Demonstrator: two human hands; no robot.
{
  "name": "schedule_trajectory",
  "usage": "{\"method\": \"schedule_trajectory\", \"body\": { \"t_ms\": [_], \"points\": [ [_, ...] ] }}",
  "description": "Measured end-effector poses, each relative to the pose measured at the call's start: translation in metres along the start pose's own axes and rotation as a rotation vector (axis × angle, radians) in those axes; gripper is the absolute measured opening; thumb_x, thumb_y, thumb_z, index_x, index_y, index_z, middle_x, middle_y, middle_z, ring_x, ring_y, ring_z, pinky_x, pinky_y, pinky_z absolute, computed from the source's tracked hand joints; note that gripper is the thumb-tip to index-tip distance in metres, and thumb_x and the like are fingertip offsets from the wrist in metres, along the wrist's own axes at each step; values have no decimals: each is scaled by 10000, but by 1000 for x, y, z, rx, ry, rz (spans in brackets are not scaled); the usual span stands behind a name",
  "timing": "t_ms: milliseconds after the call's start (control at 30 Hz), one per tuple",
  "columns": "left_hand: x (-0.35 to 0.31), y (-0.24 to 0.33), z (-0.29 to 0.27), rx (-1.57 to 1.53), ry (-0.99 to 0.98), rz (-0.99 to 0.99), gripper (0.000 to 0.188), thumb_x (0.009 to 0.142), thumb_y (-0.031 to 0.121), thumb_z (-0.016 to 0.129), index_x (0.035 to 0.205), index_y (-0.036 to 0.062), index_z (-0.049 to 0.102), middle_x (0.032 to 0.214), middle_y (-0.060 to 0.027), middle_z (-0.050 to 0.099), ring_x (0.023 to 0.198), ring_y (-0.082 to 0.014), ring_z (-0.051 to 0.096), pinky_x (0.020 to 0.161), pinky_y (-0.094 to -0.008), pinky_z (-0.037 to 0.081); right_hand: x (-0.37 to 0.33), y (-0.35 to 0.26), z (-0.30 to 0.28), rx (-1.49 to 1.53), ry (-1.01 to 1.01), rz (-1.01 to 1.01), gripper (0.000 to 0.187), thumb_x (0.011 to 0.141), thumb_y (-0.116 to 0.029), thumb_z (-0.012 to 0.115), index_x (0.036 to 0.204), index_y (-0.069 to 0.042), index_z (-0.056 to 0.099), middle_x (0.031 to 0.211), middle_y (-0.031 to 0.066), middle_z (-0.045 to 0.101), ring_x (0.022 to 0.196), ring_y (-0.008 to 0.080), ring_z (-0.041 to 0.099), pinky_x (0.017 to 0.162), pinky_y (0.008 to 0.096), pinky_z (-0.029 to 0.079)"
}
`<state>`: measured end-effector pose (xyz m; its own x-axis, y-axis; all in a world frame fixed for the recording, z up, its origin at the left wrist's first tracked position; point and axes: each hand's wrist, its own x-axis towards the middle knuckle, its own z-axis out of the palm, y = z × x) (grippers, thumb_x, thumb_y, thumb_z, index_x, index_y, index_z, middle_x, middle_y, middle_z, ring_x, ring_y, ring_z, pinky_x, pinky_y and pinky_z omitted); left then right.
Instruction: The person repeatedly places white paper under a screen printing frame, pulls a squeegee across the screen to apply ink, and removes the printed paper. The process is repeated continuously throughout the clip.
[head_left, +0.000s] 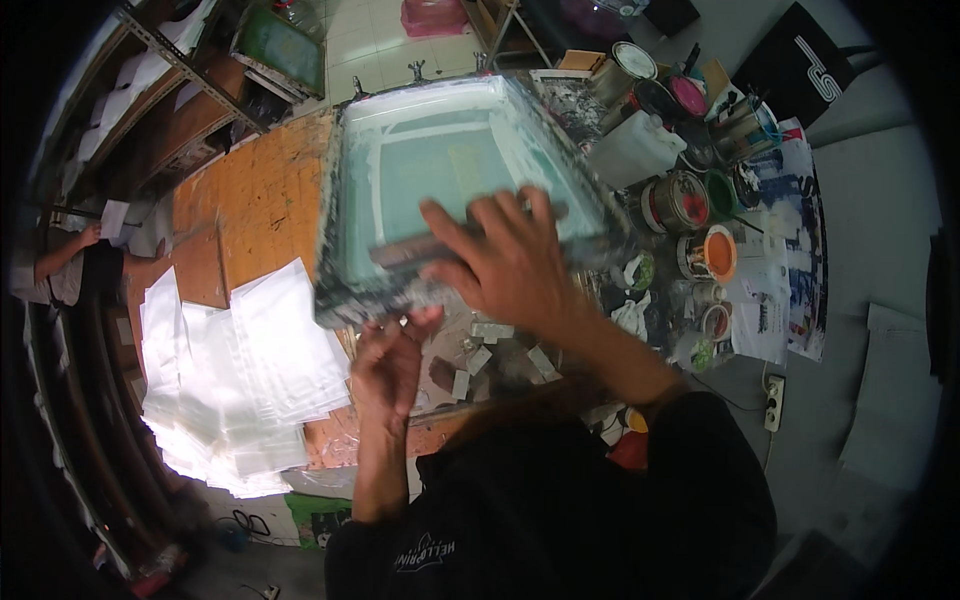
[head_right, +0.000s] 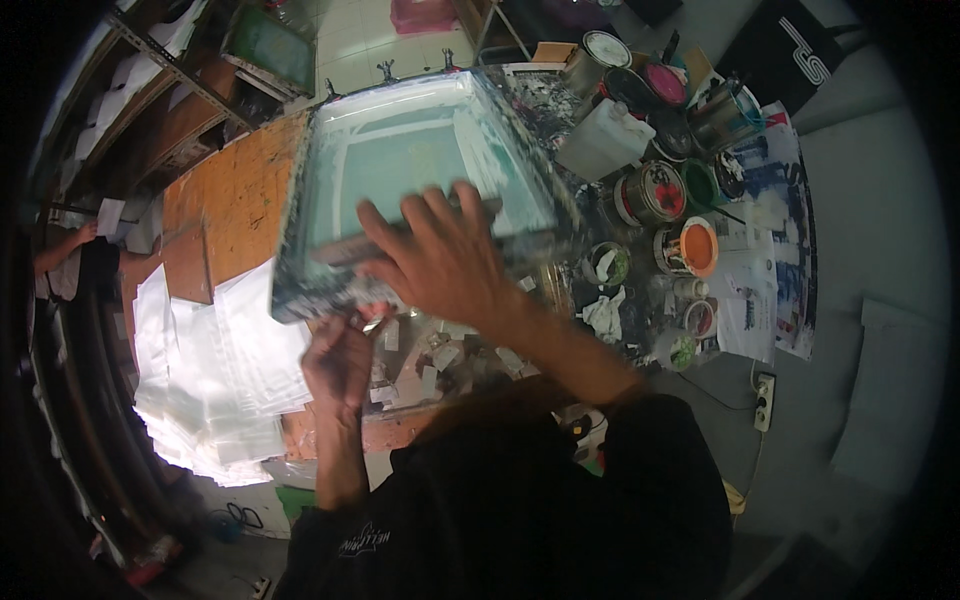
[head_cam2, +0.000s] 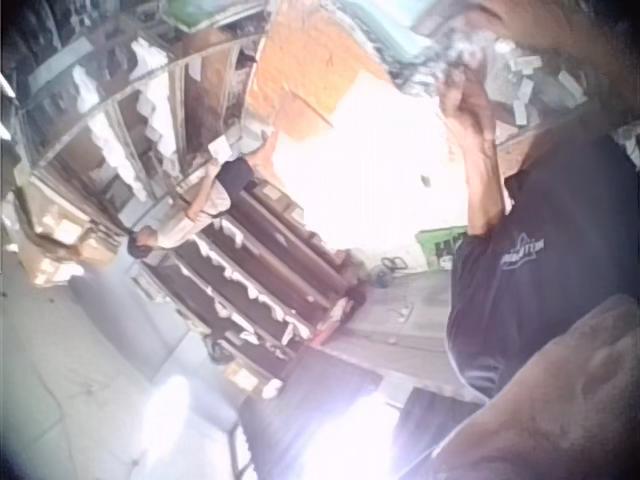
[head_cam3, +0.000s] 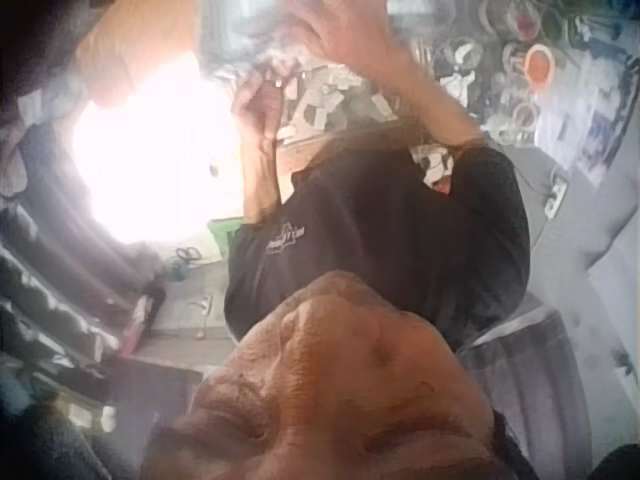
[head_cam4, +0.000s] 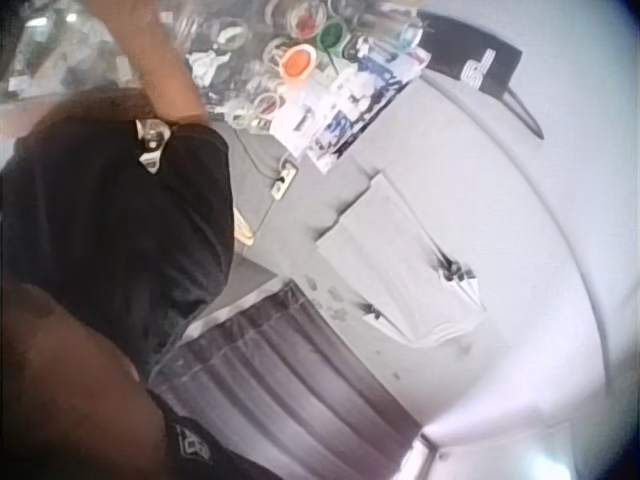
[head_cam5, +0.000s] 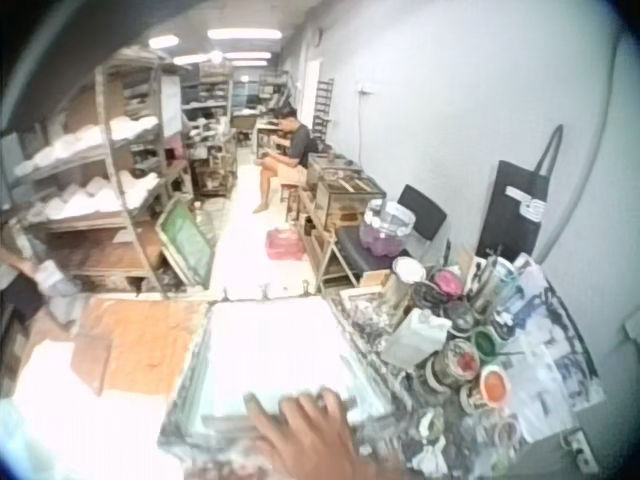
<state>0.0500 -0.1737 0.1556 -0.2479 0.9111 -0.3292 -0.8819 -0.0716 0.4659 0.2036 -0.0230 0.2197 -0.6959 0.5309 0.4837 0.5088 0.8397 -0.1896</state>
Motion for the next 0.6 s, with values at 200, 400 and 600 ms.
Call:
{"method": "schedule_trajectory", "body": {
  "t_ms": [200, 400, 600],
  "points": [
    [154, 25, -26, 1501, 209, 560, 325, 955, 205, 604, 1209, 10, 657, 1220, -172, 684, 1164, -328, 626, 1046, -527, 428, 111, 39, -41, 59, -8, 20, 496, 946, -513, 642, 1151, -67, 712, 816, 188, 677, 816, 326, 667, 850, 500, 447],
    [261, -32, -108, 2095, 169, 852, 285, 911, 254, 709, 1116, 58, 737, 1163, -174, 684, 1136, -380, 629, 938, -480, 493, 160, 56, -78, 102, -12, -96, 495, 1035, -397, 566, 1171, 65, 681, 583, 114, 642, 512, 207, 611, 554, 415, 511],
    [194, -16, -38, 1459, 203, 611, 190, 946, 170, 705, 1010, -4, 746, 769, -156, 704, 639, -168, 649, 618, -332, 515, 202, 40, -109, 199, -550, 335, 463, 1045, -397, 558, 1139, 34, 702, 710, 145, 687, 624, 206, 640, 652, 389, 548]
  ]
}}
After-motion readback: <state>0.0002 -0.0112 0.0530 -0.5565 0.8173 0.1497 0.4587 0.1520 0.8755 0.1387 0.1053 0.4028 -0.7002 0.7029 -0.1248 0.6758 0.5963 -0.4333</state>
